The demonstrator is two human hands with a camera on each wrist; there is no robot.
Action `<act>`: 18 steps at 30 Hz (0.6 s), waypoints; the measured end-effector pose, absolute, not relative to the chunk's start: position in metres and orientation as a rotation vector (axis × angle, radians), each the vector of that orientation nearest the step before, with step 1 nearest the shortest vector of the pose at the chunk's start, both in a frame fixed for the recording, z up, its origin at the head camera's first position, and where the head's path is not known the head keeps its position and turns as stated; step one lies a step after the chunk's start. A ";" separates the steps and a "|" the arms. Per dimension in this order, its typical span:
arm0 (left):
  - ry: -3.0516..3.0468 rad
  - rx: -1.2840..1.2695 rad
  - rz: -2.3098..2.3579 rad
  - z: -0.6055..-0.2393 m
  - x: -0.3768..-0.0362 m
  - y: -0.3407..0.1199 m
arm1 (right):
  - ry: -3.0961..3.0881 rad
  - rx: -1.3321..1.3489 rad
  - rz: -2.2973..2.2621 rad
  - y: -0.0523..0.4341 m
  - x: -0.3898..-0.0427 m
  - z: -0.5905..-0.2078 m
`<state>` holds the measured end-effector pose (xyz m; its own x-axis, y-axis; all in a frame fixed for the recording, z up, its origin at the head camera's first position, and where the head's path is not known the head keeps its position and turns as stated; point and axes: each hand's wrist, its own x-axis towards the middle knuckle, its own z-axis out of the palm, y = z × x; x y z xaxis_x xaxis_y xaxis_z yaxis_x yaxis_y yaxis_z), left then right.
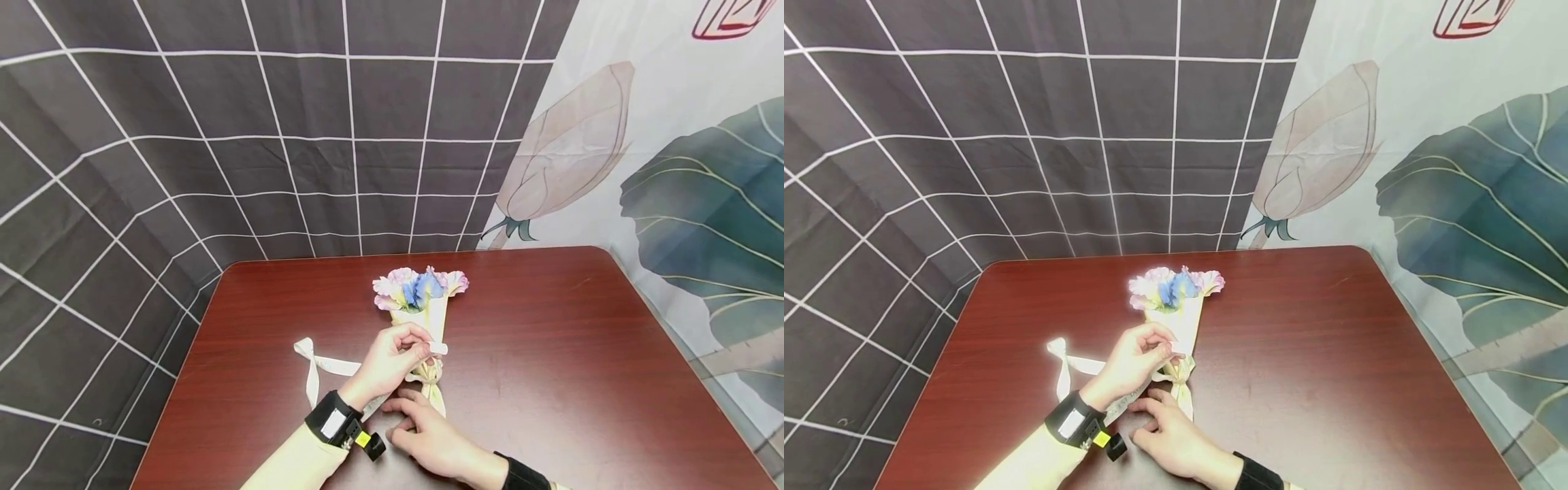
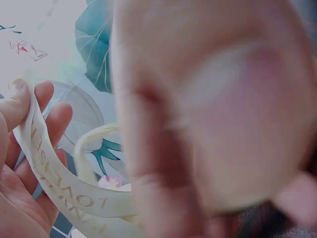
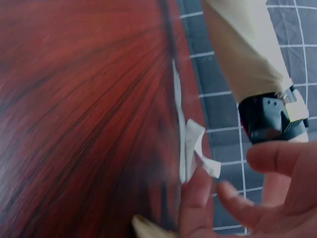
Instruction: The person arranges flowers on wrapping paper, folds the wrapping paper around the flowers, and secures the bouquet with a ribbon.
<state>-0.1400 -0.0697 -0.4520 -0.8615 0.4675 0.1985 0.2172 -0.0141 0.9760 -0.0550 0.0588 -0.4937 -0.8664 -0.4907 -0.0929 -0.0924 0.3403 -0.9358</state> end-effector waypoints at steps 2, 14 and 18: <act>2.065 0.731 1.982 -0.453 -0.139 -0.070 | 2.172 -0.445 -1.595 0.054 -0.056 -0.494; 2.047 0.756 2.010 -0.457 -0.140 -0.069 | 1.841 -0.068 -1.871 0.038 -0.064 -0.497; 2.021 0.774 2.010 -0.457 -0.142 -0.070 | 1.810 -0.010 -1.883 0.038 -0.066 -0.499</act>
<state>-0.1416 -0.0699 -0.4575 -0.8463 0.4826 0.2255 0.2282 -0.0541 0.9721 -0.0664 0.0376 -0.4987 -0.8631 -0.3689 -0.3450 0.3593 0.0318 -0.9327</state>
